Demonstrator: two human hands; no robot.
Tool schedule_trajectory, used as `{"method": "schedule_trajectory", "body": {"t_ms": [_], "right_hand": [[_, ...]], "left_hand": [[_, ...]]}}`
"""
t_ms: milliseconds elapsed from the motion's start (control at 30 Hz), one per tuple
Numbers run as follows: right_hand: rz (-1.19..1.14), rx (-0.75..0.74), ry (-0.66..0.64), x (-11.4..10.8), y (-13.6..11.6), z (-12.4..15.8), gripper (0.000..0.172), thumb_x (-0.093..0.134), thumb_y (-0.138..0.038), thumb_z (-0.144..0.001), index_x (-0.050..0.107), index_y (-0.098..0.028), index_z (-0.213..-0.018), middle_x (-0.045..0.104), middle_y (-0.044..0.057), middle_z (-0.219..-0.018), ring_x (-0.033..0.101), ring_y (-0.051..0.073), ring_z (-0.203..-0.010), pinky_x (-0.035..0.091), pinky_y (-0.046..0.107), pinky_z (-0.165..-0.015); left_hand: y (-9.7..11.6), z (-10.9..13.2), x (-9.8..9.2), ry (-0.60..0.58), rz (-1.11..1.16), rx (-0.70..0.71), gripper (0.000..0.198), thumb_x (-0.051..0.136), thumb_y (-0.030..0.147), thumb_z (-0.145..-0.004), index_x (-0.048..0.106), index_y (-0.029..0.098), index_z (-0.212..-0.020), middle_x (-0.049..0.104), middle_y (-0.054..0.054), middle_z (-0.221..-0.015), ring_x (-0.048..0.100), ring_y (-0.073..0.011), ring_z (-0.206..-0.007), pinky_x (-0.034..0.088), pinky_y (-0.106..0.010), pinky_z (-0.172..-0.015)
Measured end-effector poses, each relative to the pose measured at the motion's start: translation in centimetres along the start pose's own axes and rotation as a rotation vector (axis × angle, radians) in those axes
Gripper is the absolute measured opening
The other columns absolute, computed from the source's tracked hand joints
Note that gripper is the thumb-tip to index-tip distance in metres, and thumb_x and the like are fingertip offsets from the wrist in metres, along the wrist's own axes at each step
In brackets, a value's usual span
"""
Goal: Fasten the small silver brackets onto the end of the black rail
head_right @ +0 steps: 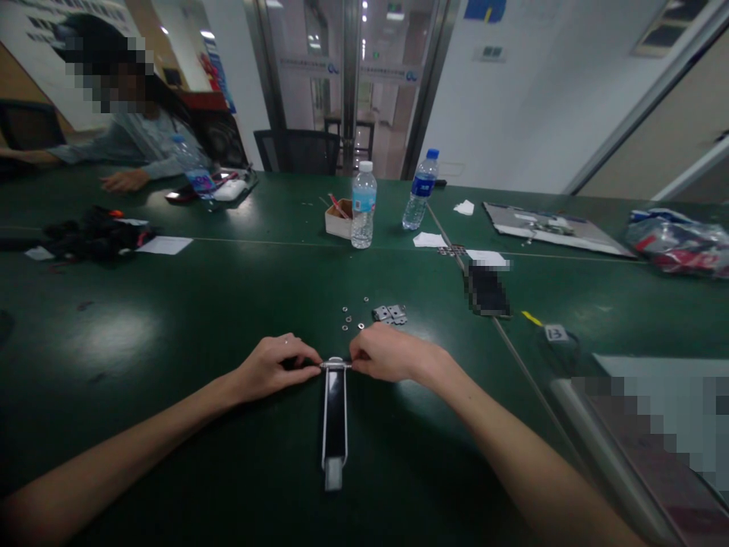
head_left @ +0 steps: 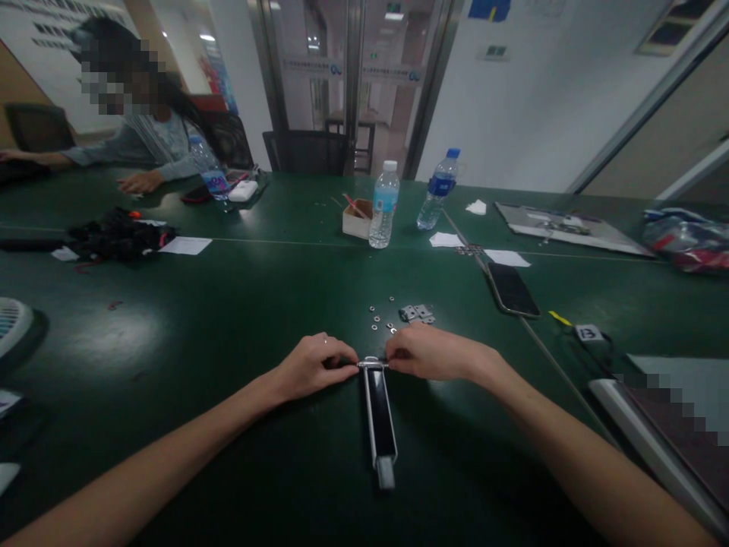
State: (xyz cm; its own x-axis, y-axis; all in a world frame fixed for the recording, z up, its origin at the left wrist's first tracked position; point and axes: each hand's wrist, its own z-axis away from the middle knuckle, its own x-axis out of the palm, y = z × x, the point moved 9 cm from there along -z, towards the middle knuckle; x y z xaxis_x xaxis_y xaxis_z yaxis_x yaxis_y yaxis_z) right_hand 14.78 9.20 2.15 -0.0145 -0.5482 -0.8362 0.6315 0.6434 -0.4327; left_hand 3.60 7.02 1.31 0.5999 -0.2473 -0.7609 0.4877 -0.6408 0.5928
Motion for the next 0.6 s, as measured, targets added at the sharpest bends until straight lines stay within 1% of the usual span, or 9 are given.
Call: {"method": "schedule_trajectory", "body": {"t_ms": [100, 267, 433, 533, 600], "right_hand": [[-0.025, 0.01, -0.003, 0.0, -0.1, 0.0, 0.016, 0.053, -0.02, -0.087, 0.067, -0.014, -0.084, 0.064, 0.003, -0.074, 0.056, 0.011, -0.061, 0.041, 0.024, -0.057], [-0.019, 0.013, -0.048, 0.5, 0.1, 0.0, 0.018, 0.051, -0.022, -0.088, 0.067, -0.013, -0.086, 0.063, 0.003, -0.075, 0.055, 0.011, -0.063, 0.041, 0.025, -0.059], [-0.047, 0.013, -0.064, 0.7, 0.4, -0.1, 0.02, 0.05, -0.026, -0.089, 0.066, -0.014, -0.09, 0.063, 0.003, -0.078, 0.055, 0.011, -0.066, 0.04, 0.026, -0.061], [-0.058, 0.047, -0.059, 0.2, 0.7, 0.1, 0.02, 0.051, -0.028, -0.09, 0.066, -0.015, -0.093, 0.065, 0.004, -0.082, 0.057, 0.013, -0.069, 0.042, 0.026, -0.061], [-0.044, 0.087, -0.006, -0.7, 1.3, 0.3, 0.02, 0.051, -0.027, -0.089, 0.066, -0.015, -0.096, 0.065, 0.005, -0.085, 0.058, 0.014, -0.071, 0.043, 0.027, -0.062]], "left_hand": [[0.0, 0.0, 0.0, 0.009, -0.019, 0.009, 0.013, 0.063, 0.018, -0.085, 0.066, 0.015, -0.098, 0.066, -0.001, -0.083, 0.055, -0.0123, -0.068, 0.043, -0.025, -0.068], [-0.3, 0.0, 0.0, 0.024, -0.051, 0.0, 0.014, 0.063, 0.021, -0.086, 0.066, 0.015, -0.098, 0.066, -0.001, -0.084, 0.057, -0.0131, -0.07, 0.043, -0.027, -0.07], [-0.5, 0.0, 0.2, 0.0, -0.055, -0.013, 0.014, 0.061, 0.021, -0.087, 0.066, 0.016, -0.099, 0.068, -0.002, -0.088, 0.059, -0.014, -0.075, 0.044, -0.028, -0.073], [-0.5, 0.0, 0.3, -0.015, -0.051, -0.023, 0.014, 0.061, 0.021, -0.087, 0.066, 0.016, -0.099, 0.068, -0.002, -0.09, 0.06, -0.0141, -0.077, 0.044, -0.028, -0.074], [-0.4, 0.0, 0.3, -0.02, -0.045, -0.026, 0.014, 0.061, 0.02, -0.087, 0.066, 0.017, -0.099, 0.068, -0.002, -0.09, 0.06, -0.0141, -0.077, 0.044, -0.028, -0.075]]}}
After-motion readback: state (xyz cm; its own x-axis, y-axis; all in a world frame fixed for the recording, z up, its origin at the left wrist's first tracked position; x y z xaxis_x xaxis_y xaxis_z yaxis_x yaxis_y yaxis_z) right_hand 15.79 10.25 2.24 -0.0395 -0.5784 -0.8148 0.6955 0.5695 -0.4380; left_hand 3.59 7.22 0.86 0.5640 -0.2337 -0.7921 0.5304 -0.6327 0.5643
